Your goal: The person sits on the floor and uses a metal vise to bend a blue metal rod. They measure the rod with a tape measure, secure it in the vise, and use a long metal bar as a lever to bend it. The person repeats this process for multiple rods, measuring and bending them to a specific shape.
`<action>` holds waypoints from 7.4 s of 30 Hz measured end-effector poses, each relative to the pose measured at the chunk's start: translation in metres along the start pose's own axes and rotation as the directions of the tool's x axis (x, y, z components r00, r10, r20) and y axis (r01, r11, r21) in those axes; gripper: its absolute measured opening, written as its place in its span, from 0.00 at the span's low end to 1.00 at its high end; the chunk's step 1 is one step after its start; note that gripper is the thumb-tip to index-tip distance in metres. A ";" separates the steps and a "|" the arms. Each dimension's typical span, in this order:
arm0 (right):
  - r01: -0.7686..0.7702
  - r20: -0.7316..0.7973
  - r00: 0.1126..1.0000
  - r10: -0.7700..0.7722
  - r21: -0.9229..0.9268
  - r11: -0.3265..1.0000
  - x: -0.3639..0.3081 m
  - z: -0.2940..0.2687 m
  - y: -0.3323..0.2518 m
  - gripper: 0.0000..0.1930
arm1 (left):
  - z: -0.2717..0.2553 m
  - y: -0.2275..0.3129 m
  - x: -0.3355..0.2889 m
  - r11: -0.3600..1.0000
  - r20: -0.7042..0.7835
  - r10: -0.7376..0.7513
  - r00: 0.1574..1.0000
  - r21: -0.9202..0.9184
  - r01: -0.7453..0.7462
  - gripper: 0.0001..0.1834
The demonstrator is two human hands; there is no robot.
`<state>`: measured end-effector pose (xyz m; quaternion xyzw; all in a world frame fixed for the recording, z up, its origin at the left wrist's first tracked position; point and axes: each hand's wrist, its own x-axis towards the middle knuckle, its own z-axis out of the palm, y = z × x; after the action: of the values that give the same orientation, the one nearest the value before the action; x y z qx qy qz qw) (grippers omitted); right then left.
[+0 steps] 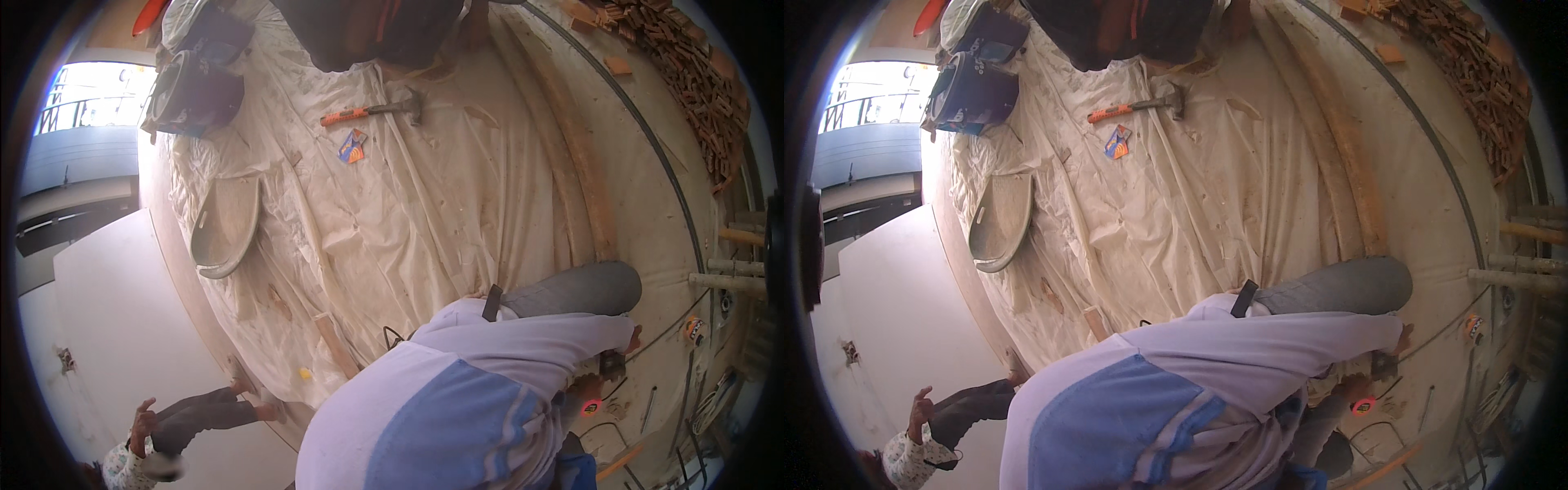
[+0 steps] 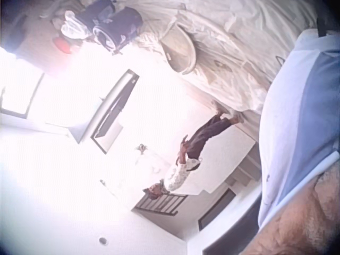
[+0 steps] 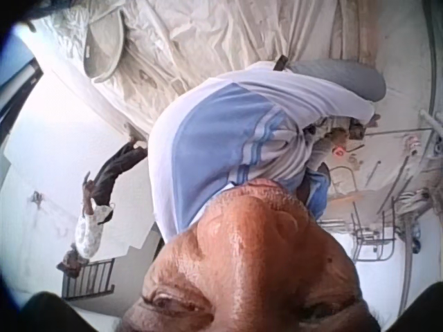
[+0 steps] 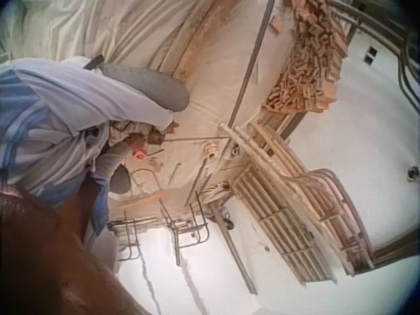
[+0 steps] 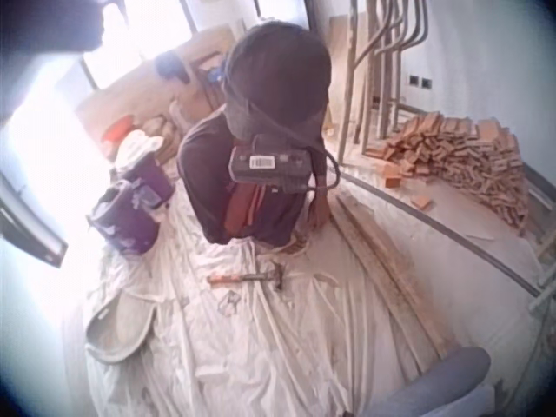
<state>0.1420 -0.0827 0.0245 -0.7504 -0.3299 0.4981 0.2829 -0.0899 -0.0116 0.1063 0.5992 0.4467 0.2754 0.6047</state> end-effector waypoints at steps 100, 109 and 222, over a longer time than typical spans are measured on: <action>0.018 -0.064 0.956 0.285 0.987 0.161 -0.120 0.043 -0.046 0.26 | 0.055 0.083 0.136 0.974 -0.226 -0.032 0.974 -0.226 -0.020 0.26; -0.115 0.058 0.940 0.337 0.982 0.153 -0.121 0.045 -0.049 0.18 | 0.060 0.090 0.159 0.941 -0.130 -0.025 0.991 -0.337 -0.021 0.27; 0.431 0.011 0.843 -0.538 -0.614 0.662 0.035 0.041 -0.062 0.10 | 0.006 -0.080 0.118 0.871 0.259 0.157 0.953 0.418 -0.257 0.25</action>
<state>0.1005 -0.0128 0.0371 -0.7242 -0.6311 0.2091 0.1831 -0.0475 0.0777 0.0025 0.7930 0.3620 0.1617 0.4626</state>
